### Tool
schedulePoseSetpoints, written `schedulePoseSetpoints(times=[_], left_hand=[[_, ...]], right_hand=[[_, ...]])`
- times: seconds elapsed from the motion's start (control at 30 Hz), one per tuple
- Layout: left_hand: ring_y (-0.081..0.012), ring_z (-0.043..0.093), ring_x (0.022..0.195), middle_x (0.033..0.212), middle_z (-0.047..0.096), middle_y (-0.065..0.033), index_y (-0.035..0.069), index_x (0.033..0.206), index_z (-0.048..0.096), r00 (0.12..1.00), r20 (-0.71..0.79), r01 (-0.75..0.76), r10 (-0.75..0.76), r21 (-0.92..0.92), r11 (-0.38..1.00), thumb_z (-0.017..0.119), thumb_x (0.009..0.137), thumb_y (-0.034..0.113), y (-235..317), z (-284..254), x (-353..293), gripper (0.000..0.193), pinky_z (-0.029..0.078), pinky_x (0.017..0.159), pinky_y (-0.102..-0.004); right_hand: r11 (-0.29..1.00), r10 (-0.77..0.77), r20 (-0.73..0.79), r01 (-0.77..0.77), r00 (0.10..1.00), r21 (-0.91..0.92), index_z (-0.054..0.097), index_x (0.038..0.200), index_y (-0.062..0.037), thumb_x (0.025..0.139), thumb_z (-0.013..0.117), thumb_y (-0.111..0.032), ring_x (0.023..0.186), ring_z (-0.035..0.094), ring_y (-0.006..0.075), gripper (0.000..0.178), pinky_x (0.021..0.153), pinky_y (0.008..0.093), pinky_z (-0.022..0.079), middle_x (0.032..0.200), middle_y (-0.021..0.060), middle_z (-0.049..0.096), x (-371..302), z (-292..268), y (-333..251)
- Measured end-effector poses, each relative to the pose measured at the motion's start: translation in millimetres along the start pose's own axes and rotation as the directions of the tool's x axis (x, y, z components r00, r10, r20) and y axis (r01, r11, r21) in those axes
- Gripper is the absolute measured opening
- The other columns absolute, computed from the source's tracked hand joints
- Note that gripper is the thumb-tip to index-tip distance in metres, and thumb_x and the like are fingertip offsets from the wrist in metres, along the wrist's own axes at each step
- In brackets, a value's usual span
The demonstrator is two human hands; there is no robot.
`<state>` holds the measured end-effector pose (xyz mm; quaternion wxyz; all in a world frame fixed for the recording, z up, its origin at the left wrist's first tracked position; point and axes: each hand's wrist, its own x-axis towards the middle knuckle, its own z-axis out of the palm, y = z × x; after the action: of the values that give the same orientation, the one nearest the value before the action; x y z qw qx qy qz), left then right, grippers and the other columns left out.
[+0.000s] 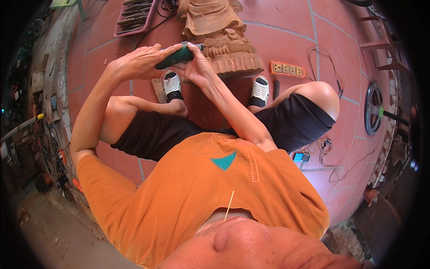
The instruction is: The person sits on the floor and uses a handheld rotary tool to carve details into a wooden sculpture. The person holds the tool with both hands and works on the base of the sculpture throughout the clip.
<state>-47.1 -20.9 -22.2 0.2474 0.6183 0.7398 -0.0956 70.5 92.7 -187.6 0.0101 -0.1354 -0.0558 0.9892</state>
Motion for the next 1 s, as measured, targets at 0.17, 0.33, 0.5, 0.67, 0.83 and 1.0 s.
schedulePoseSetpoints(times=[0.17, 0.33, 0.5, 0.67, 0.83, 1.0], left_hand=[[-0.0334, 0.059, 0.082, 0.092, 0.054, -0.017, 0.024, 0.158, 0.021, 1.0, 0.012, 0.02, -0.02, 0.0, 1.0, 0.065, 0.077, 0.006, 1.9, -3.1, -1.0, 0.094, 0.049, 0.075, -0.0428], [-0.0341, 0.06, 0.083, 0.093, 0.055, -0.0177, 0.023, 0.158, 0.021, 0.999, 0.012, 0.037, -0.037, 0.023, 0.999, 0.066, 0.078, 0.006, 3.2, -3.2, -1.3, 0.094, 0.049, 0.076, -0.0432], [-0.0355, 0.06, 0.085, 0.095, 0.055, -0.0183, 0.023, 0.158, 0.02, 0.999, 0.001, 0.05, -0.05, 0.017, 0.999, 0.069, 0.079, 0.008, 3.0, -4.6, 0.3, 0.095, 0.048, 0.077, -0.044], [-0.036, 0.06, 0.087, 0.097, 0.055, -0.0182, 0.023, 0.159, 0.019, 0.999, -0.009, 0.047, -0.047, 0.022, 0.999, 0.071, 0.078, 0.008, 3.1, -5.6, 0.8, 0.097, 0.048, 0.079, -0.0446], [-0.0355, 0.06, 0.088, 0.098, 0.055, -0.0179, 0.023, 0.159, 0.018, 0.998, 0.017, 0.064, -0.065, 0.033, 0.997, 0.071, 0.078, 0.008, 7.5, -10.2, 3.1, 0.097, 0.048, 0.08, -0.0446], [-0.0357, 0.06, 0.088, 0.097, 0.055, -0.0184, 0.023, 0.159, 0.018, 0.999, -0.001, 0.043, -0.043, 0.04, 0.998, 0.07, 0.078, 0.009, 6.3, -7.7, 4.5, 0.097, 0.048, 0.08, -0.0447]], right_hand=[[1.0, -0.022, -0.003, 0.022, 1.0, -0.017, 0.057, 0.114, -0.0144, 0.093, 0.065, -0.037, 0.106, 0.069, 0.0342, 0.032, 0.094, 0.0533, 0.056, 0.112, 0.0097, 0.068, -2.4, 4.4, -0.2], [1.0, -0.002, 0.012, 0.002, 1.0, -0.017, 0.057, 0.112, -0.0145, 0.093, 0.065, -0.038, 0.105, 0.069, 0.0338, 0.031, 0.094, 0.0542, 0.055, 0.111, 0.01, 0.068, 3.9, 0.4, -0.6], [1.0, 0.013, 0.034, -0.012, 0.999, -0.012, 0.057, 0.112, -0.0138, 0.094, 0.064, -0.038, 0.103, 0.07, 0.0336, 0.031, 0.093, 0.0548, 0.056, 0.11, 0.011, 0.068, 10.0, -0.4, -4.0], [1.0, -0.018, 0.044, 0.019, 0.999, -0.022, 0.057, 0.113, -0.0127, 0.094, 0.064, -0.038, 0.103, 0.07, 0.0343, 0.032, 0.092, 0.055, 0.057, 0.11, 0.0122, 0.068, 12.7, 0.0, -5.2], [0.999, -0.033, 0.046, 0.034, 0.998, -0.017, 0.056, 0.113, -0.0119, 0.094, 0.063, -0.038, 0.104, 0.069, 0.0355, 0.033, 0.092, 0.0549, 0.057, 0.111, 0.0135, 0.068, 11.2, 1.5, -6.3], [0.998, -0.05, 0.032, 0.051, 0.998, -0.033, 0.055, 0.114, -0.0115, 0.094, 0.064, -0.038, 0.104, 0.069, 0.0365, 0.035, 0.092, 0.0543, 0.057, 0.113, 0.0145, 0.067, 8.7, 2.9, -7.0]])
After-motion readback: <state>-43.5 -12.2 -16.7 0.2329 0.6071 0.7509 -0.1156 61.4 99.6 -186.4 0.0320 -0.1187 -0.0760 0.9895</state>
